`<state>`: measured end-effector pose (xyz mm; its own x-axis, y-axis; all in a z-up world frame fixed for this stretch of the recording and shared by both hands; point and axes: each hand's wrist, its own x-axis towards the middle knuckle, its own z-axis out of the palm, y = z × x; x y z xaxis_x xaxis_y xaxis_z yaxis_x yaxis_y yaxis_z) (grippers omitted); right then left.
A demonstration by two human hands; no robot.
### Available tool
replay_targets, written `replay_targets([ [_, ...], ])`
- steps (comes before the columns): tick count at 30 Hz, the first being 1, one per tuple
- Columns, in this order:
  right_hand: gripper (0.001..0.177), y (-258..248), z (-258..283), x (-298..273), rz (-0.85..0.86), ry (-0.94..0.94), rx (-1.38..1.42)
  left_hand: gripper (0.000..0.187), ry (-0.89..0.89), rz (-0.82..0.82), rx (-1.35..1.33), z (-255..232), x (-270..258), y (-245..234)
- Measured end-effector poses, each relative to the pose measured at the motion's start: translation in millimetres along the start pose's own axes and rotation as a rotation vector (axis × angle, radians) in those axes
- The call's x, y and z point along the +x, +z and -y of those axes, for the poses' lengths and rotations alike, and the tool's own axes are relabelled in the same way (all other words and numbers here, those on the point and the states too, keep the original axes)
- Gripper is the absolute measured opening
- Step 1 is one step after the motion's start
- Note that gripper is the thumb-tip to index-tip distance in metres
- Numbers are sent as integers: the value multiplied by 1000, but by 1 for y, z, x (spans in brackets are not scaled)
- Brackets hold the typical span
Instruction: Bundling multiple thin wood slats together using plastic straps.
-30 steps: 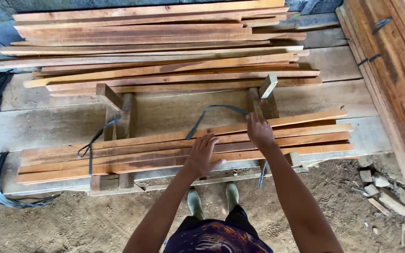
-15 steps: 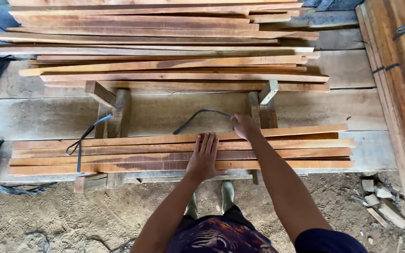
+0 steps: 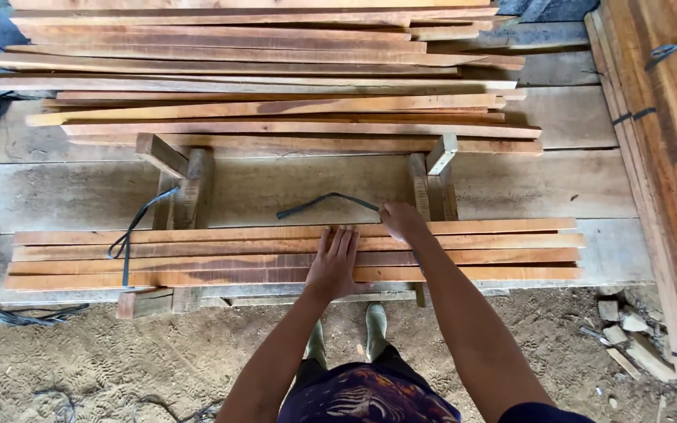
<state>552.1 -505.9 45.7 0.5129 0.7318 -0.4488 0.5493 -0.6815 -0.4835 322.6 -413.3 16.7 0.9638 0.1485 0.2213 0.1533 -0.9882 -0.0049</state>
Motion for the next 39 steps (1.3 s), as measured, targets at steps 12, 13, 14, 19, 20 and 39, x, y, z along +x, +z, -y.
replay_targets([
  [12, 41, 17, -23, 18, -36, -65, 39, 120, 66, 21, 132, 0, -2, -13],
  [13, 41, 12, -17, 13, -40, -70, 37, 120, 64, 16, 136, 1, 0, -10],
  [14, 41, 8, -12, 9, -52, -66, 35, 124, 65, 11, 107, 3, 1, -5],
  [19, 42, 11, -5, -2, -81, -18, -34, 126, 0, 145, -63, -3, 4, -20],
  [20, 41, 12, -2, -6, -111, -4, -69, 127, -15, 156, -87, -4, 5, -21],
  [39, 44, 13, 5, -11, -247, -3, -60, 42, -160, -81, -286, -20, 33, -23],
])
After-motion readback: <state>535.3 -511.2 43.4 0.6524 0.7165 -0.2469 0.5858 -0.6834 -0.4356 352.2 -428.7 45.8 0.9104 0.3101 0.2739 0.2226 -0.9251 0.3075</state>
